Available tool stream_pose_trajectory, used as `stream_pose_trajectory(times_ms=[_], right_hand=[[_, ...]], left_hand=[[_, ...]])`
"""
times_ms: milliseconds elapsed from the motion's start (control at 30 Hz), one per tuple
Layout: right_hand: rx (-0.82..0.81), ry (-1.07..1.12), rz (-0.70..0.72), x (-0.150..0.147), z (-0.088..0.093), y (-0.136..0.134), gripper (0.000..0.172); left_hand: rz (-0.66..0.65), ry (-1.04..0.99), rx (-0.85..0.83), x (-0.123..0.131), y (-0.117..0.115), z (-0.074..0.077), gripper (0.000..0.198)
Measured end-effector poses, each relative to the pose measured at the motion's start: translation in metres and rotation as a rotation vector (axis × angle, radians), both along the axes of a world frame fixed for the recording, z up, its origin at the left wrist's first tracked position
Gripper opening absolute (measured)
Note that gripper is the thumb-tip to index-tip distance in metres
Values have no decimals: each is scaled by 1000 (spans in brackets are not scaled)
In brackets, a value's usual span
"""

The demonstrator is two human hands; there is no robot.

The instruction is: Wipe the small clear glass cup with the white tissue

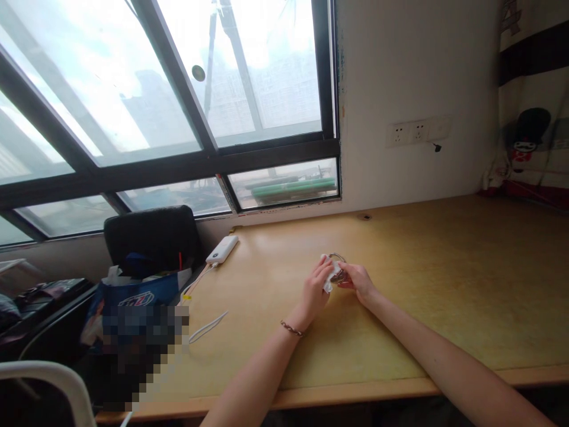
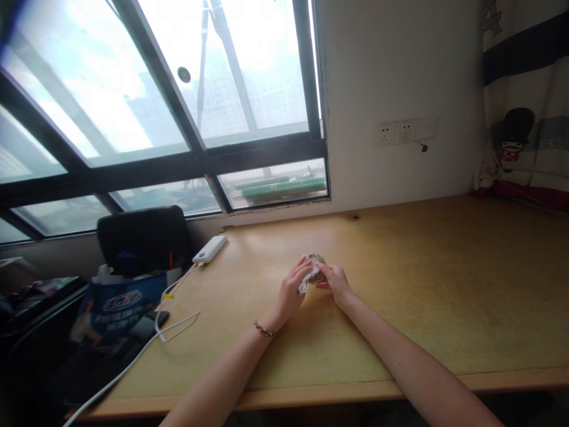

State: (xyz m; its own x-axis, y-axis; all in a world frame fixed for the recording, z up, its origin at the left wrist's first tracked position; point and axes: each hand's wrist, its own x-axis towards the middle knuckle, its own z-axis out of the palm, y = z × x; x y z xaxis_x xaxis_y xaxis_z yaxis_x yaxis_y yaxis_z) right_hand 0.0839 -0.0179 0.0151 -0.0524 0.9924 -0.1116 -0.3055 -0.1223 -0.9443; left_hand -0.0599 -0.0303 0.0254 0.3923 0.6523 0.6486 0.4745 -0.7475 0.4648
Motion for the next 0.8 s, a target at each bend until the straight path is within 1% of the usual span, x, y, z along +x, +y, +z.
stream_pose_trajectory(times_ms=[67,200,267,400,467,567,667,733,800], right_hand=[[3,0,-20,0,-1,0,34],[-3,30,-32,-2,-2,0,31],[12,32,-53,-4,-1,0,31],[40,35,-53,-5,-4,2,31],[59,10,-37,-5,-7,2,31],[97,-60,-20,-5,-12,3,31],[96,-63,11,-4,-12,1,31],[90,-32,47,-3,-10,0,31],[94,-10,75,-3,-7,-2,31]], left_hand=[[7,78,6,-1,-1,3,38],[83,182,34,3,-5,10,24],[133,246,69,6,-8,12,26],[252,381,112,14,-14,13,41],[295,436,107,18,-16,12,44],[343,484,85,22,-18,8,45],[305,472,64,23,-19,6,46],[243,438,62,21,-19,8,47],[179,406,64,17,-18,12,43]])
